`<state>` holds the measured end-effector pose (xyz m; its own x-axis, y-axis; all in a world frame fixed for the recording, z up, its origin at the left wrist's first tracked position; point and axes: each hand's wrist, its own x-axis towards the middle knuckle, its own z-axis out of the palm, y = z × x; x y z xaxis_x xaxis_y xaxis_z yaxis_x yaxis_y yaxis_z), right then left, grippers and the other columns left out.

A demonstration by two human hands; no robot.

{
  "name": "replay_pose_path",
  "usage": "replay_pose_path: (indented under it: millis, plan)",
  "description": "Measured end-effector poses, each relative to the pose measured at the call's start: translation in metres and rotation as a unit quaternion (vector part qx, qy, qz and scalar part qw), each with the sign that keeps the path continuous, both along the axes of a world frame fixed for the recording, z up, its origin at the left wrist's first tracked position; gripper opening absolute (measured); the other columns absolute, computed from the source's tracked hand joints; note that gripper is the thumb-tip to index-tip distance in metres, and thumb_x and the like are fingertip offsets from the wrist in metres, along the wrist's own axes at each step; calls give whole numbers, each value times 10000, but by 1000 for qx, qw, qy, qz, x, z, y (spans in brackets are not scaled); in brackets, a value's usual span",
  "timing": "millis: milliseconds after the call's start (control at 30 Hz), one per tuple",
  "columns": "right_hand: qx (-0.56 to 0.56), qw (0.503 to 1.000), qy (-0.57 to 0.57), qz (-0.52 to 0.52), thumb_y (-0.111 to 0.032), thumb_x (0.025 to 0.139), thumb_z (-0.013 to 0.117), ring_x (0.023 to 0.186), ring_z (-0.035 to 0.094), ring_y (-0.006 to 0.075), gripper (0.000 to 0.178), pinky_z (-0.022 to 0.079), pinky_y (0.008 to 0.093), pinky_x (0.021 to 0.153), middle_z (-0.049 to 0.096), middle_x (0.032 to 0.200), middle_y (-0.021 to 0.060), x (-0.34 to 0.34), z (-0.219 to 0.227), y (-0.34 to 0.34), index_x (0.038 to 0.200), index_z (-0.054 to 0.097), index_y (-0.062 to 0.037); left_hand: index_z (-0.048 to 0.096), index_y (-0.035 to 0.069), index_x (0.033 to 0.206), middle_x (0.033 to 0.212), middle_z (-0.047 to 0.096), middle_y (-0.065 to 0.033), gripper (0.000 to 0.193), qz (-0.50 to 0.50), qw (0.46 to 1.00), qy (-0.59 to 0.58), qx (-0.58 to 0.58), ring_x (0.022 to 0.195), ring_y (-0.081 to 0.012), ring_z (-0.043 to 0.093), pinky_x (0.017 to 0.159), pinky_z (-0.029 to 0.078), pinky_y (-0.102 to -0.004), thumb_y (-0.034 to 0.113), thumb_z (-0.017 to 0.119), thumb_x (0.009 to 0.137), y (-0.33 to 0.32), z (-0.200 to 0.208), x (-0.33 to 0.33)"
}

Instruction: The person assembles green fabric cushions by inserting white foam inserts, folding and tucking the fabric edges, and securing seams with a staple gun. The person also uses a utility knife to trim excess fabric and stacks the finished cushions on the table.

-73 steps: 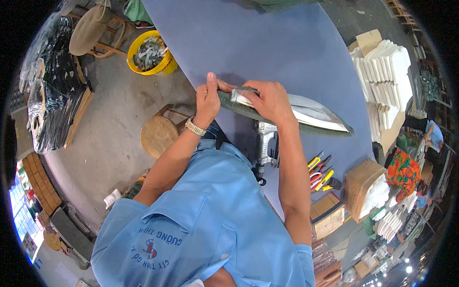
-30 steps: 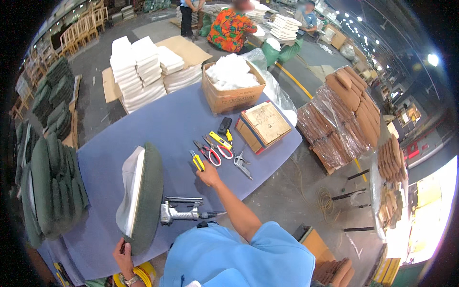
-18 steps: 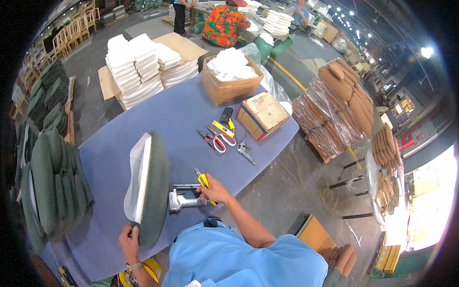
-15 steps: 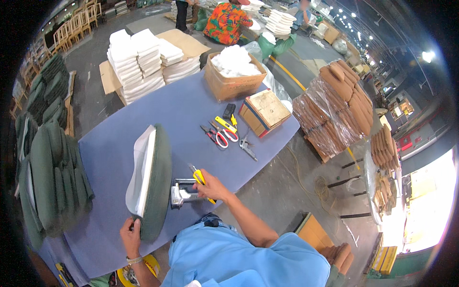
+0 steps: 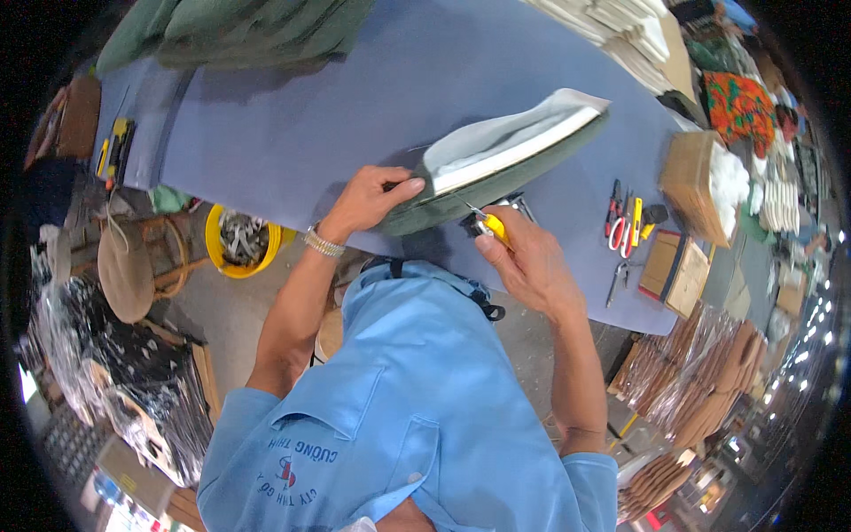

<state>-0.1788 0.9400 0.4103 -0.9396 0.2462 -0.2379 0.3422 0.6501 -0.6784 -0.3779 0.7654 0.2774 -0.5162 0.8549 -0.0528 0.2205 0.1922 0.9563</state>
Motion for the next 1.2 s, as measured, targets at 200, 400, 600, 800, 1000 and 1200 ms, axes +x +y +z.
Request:
replay_pose_path:
  millis: [200, 400, 600, 800, 1000, 1200]
  plan:
    - [99, 985, -42, 135, -378, 1028, 566, 863, 673, 393, 348, 529, 490, 731, 667, 997, 154, -35, 6, 0, 1165, 625, -63, 702, -18, 865, 581, 417, -79, 429, 38, 989, -133, 53, 567, -119, 367, 528, 352, -351, 390, 661, 992, 8, -13, 12]
    - [213, 948, -74, 225, -455, 1007, 580, 760, 695, 367, 400, 543, 482, 622, 677, 890, 140, -53, 4, -5, 1014, 607, -55, 745, 1, 923, 587, 517, -81, 410, 24, 994, -103, 10, 571, -109, 407, 535, 378, -339, 396, 661, 993, 8, -13, 5]
    - [262, 919, -127, 266, -484, 1002, 578, 774, 721, 340, 442, 565, 446, 628, 693, 913, 143, -69, 8, -19, 1049, 627, -47, 731, -12, 912, 612, 527, -142, 405, 44, 988, -149, 22, 562, -129, 449, 545, 399, -357, 378, 656, 994, 0, -14, 9]
    - [156, 952, -178, 195, -560, 975, 540, 920, 732, 409, 556, 586, 518, 799, 742, 1044, 209, -69, 20, -15, 1121, 709, -51, 732, -30, 941, 764, 681, -188, 372, 30, 999, 4, 40, 645, -261, 622, 640, 492, -384, 320, 624, 1005, 4, -7, 18]
    - [169, 955, -93, 227, -582, 947, 580, 836, 722, 415, 582, 581, 494, 743, 727, 878, 202, -60, 8, -3, 947, 715, -16, 563, -46, 812, 645, 455, -91, 382, 28, 999, -31, 14, 648, -128, 378, 570, 368, -362, 273, 633, 1009, 4, -19, 19]
    - [142, 963, -40, 226, -533, 940, 636, 881, 700, 405, 540, 554, 500, 755, 692, 967, 189, -49, 3, 9, 1040, 662, -2, 567, -50, 813, 641, 473, -65, 385, 43, 999, -16, 21, 657, -115, 383, 574, 360, -343, 268, 653, 1013, 5, -2, 22]
